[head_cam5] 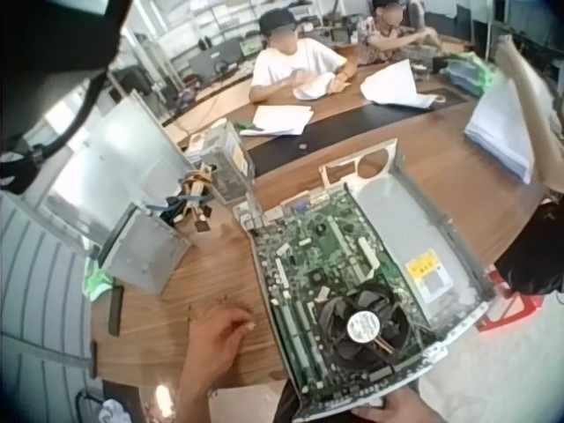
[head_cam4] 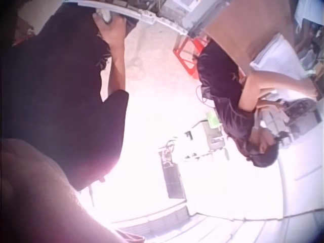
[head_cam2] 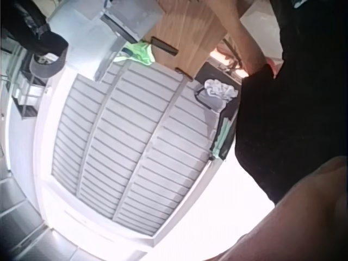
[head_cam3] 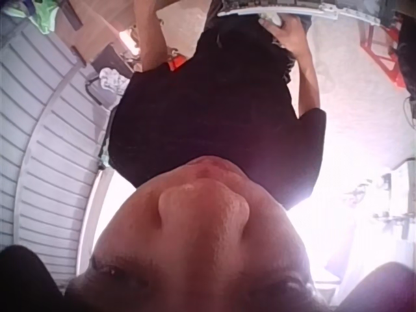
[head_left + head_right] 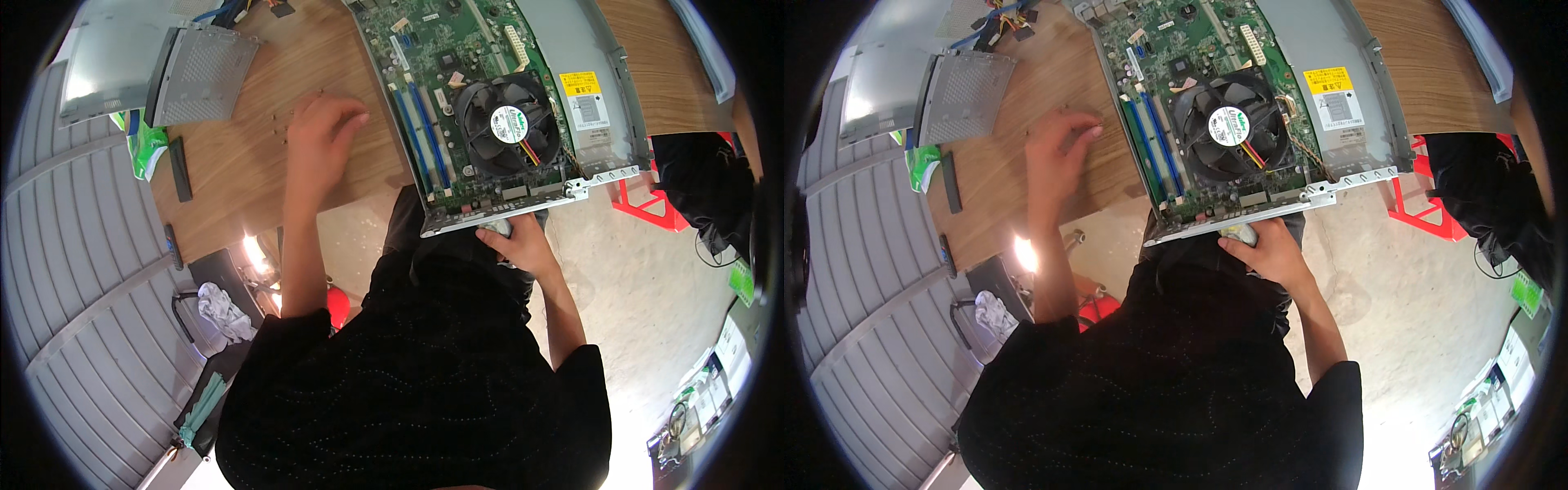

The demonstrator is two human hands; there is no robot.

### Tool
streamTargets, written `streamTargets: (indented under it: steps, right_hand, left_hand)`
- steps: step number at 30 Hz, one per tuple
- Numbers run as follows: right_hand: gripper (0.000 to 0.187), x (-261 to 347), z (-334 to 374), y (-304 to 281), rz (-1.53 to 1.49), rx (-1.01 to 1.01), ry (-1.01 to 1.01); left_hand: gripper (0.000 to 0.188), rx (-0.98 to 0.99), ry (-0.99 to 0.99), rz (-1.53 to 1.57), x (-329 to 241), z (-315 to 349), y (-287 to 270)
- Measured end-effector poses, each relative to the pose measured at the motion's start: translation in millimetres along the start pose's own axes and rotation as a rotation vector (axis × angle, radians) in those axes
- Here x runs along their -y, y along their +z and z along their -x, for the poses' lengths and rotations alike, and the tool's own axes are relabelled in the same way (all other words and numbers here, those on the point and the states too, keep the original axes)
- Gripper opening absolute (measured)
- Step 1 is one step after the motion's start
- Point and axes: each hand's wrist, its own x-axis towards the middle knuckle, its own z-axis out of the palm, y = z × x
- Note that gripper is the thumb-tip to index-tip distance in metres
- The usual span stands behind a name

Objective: The person disassembles a computer by removing internal components. The person uses a screwdriver to remove screws from the power supply and heat sink, detaches the cooling fan from the chassis, and unplugs various cables from the motherboard.

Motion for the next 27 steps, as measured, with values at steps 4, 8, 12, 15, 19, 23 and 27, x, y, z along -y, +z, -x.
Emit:
streamTargets:
  steps: [4,8,12,15,19,23,27]
  right_hand:
    - [0.035,-2.2,0.1,-0.1,-0.009,0.036,0.002]
    - [0.036,-11.2,-2.3,0.9,0.015,-0.024,-0.122]
    - [0.036,-2.3,0.4,-1.2,-0.004,-0.004,-0.030]
    - [0.037,-3.1,0.6,-1.6,0.017,-0.012,-0.005]
    - [0.034,12.4,0.8,2.0,-0.028,0.001,-0.024]
    - [0.035,17.6,1.0,2.1,-0.010,-0.009,-0.010]
    - [0.038,17.1,0.9,4.5,-0.054,-0.021,0.057]
  left_hand:
    - [0.009,-0.002,0.085,-0.055,5.5,1.6,3.5]
    - [0.009,0.007,0.102,-0.071,-0.6,-0.1,2.8]
    - [0.013,0.106,-0.089,0.130,-8.8,-12.8,-9.1]
    - [0.013,0.205,-0.022,0.132,-11.4,-41.2,-8.8]
    - [0.012,0.241,0.182,0.083,-3.8,-80.8,-3.1]
    - [0.009,0.304,0.450,-0.096,12.4,-104.7,7.4]
    - [0.007,0.339,0.483,-0.099,16.4,-102.4,11.6]
